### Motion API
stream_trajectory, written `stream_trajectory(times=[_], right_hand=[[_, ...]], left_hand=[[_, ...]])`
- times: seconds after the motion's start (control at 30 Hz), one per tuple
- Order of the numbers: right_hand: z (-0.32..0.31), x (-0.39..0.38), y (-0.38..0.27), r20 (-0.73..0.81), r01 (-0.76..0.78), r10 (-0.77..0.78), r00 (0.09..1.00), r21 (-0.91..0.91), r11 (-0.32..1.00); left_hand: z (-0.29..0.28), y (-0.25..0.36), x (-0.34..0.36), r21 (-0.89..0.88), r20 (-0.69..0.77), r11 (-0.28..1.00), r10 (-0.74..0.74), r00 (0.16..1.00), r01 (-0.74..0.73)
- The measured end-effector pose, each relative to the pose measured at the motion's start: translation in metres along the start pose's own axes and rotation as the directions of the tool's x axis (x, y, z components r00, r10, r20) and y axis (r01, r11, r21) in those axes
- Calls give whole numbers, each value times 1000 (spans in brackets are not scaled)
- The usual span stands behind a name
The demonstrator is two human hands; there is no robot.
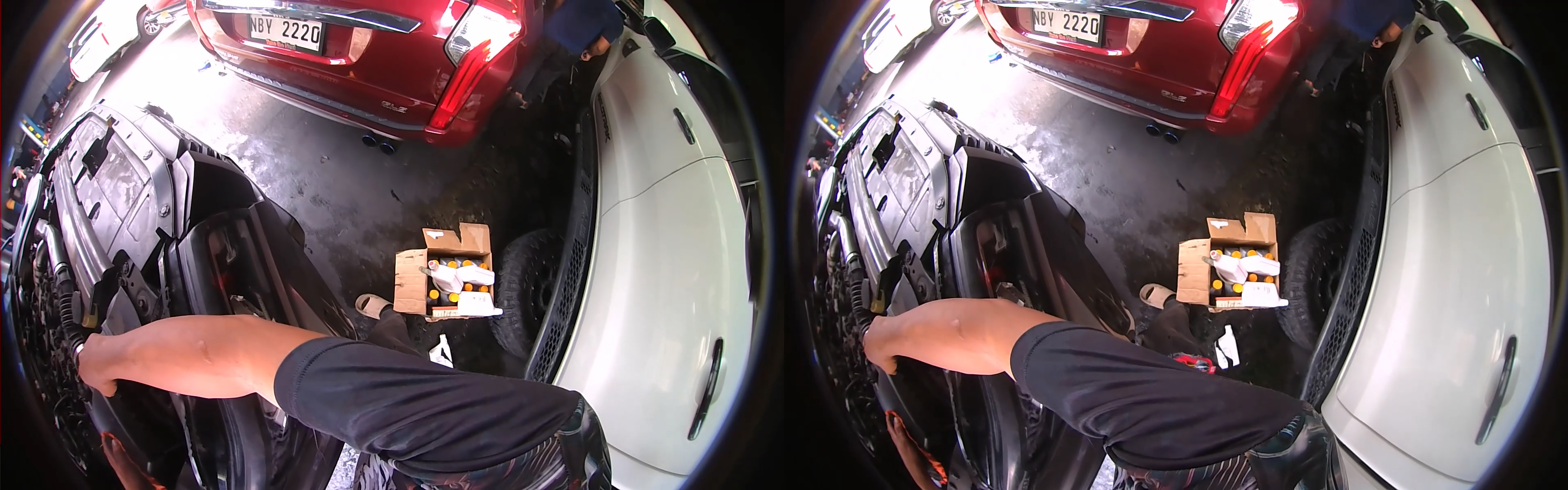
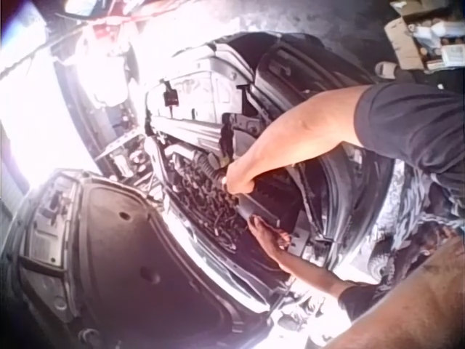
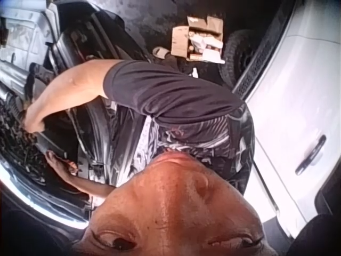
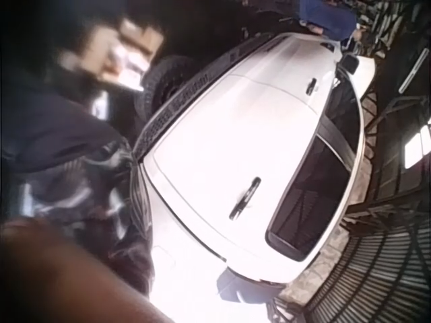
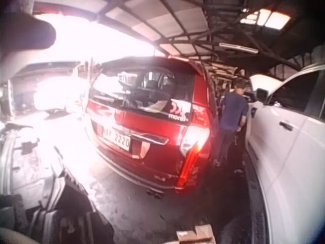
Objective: Inspecting the air filter housing and engine components in a vehicle engine bay.
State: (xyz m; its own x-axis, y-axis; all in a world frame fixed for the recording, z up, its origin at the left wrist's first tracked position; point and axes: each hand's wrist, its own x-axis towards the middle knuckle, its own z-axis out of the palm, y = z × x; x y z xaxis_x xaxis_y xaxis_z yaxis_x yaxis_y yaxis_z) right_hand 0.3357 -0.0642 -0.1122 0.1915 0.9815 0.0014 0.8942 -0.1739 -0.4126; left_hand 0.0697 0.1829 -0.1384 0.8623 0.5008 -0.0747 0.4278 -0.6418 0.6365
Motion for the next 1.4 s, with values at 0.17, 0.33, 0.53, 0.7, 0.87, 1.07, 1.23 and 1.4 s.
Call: stream_trajectory(times=[0.17,0.33,0.53,0.7,0.87,1.07,1.23,1.4], right_hand=[[-7,-5,-10,9,7,-7,1000,30,1000],[-10,-13,-12,-9,27,-27,1000,39,999],[-7,-26,-5,-52,46,-44,998,36,998],[-5,-40,-10,-209,117,-103,972,53,992],[-8,-63,-1,-179,95,-81,981,72,993],[-13,-67,-6,-103,121,-113,988,74,990],[-17,-68,-11,-35,87,-84,996,76,993],[-19,-69,-9,-18,65,-64,998,64,996]], left_hand=[[-11,14,-13,62,-23,998,-21,1000,22],[-9,16,-13,61,-23,998,14,1000,-13],[13,32,-20,-85,-51,996,5,999,-10],[22,52,-36,-164,-141,985,-73,987,49],[49,143,-65,290,-222,957,54,974,13],[47,146,-71,418,-281,906,59,958,67],[50,138,-73,434,-351,867,-87,932,245],[51,146,-74,419,-319,861,-158,934,289]])
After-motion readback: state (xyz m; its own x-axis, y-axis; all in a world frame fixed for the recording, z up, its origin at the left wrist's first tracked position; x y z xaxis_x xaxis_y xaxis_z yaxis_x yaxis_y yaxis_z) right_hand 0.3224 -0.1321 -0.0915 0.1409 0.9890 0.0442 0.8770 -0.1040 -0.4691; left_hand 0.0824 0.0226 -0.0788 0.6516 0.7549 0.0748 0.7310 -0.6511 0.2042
